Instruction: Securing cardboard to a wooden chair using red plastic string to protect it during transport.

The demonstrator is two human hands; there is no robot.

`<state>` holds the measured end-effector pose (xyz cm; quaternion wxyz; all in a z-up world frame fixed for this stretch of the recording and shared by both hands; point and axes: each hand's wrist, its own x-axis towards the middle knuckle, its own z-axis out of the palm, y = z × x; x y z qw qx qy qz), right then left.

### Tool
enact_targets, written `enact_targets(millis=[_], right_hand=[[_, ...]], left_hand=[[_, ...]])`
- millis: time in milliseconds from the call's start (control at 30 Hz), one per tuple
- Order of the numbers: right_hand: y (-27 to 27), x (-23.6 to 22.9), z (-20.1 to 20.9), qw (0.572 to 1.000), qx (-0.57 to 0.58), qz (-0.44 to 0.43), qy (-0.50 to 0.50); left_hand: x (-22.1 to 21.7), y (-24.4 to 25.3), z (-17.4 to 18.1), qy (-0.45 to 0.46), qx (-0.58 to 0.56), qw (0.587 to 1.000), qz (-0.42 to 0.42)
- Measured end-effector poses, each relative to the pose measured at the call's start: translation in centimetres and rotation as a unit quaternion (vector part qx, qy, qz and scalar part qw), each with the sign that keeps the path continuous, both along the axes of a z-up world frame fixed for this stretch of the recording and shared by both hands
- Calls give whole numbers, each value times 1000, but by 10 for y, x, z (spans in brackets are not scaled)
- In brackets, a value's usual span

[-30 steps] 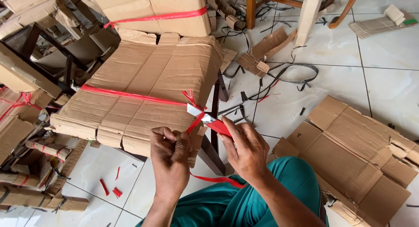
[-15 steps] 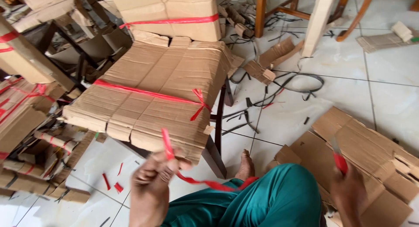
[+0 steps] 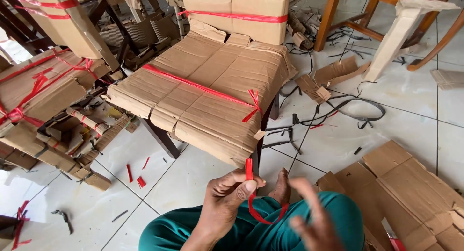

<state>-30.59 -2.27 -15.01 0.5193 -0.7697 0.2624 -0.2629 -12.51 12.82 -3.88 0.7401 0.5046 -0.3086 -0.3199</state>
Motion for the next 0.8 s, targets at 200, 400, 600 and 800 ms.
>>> enact_targets(millis=[200,400,600,800], right_hand=[[68,64,-39,958,43,265,-100],[79,77,-5,969,48,187,-151],[76,82,-124,882,250,238,-320],[37,65,-1,958,249,-66,-125]], left_hand=[[20,7,-8,0,5,998,67],[21,5,-17,47,-18,997,64],[24,-9,-7,-102,-29,991,87],[84,-12,17,-594,79,762,246]])
